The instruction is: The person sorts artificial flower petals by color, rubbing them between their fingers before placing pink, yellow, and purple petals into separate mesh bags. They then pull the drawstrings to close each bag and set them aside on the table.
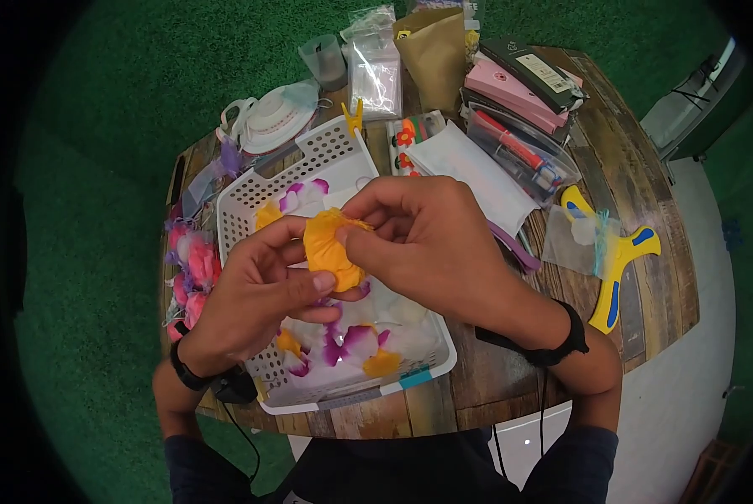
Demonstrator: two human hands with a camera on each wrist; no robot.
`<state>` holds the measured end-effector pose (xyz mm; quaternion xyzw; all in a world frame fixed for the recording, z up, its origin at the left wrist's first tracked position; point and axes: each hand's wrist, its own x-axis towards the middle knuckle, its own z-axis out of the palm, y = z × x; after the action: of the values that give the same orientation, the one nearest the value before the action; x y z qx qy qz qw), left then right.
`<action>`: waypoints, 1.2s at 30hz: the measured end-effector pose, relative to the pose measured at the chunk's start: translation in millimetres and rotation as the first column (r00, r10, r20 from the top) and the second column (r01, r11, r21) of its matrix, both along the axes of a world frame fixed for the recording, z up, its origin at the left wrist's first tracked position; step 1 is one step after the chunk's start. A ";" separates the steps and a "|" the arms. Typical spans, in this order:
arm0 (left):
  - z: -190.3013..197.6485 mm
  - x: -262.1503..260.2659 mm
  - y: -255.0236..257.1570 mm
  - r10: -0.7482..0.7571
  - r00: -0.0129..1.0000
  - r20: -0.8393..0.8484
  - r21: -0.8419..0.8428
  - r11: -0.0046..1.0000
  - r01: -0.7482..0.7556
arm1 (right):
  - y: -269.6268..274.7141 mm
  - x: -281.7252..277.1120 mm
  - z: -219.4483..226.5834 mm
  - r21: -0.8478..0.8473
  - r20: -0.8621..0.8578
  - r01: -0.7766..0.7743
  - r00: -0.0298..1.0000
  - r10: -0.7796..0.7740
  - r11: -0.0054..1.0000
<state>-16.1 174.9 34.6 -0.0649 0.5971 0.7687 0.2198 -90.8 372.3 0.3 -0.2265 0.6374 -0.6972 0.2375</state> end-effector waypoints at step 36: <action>6.0 -5.4 -4.5 -0.634 0.472 -0.613 -0.787 0.541 -0.296 | 9.1 -11.7 0.2 -0.064 0.158 -0.231 0.958 0.239 0.971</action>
<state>-21.5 170.4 40.5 0.3057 0.9052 0.2840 -0.0803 -102.5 381.4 0.5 -0.2474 0.5682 -0.6946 0.3653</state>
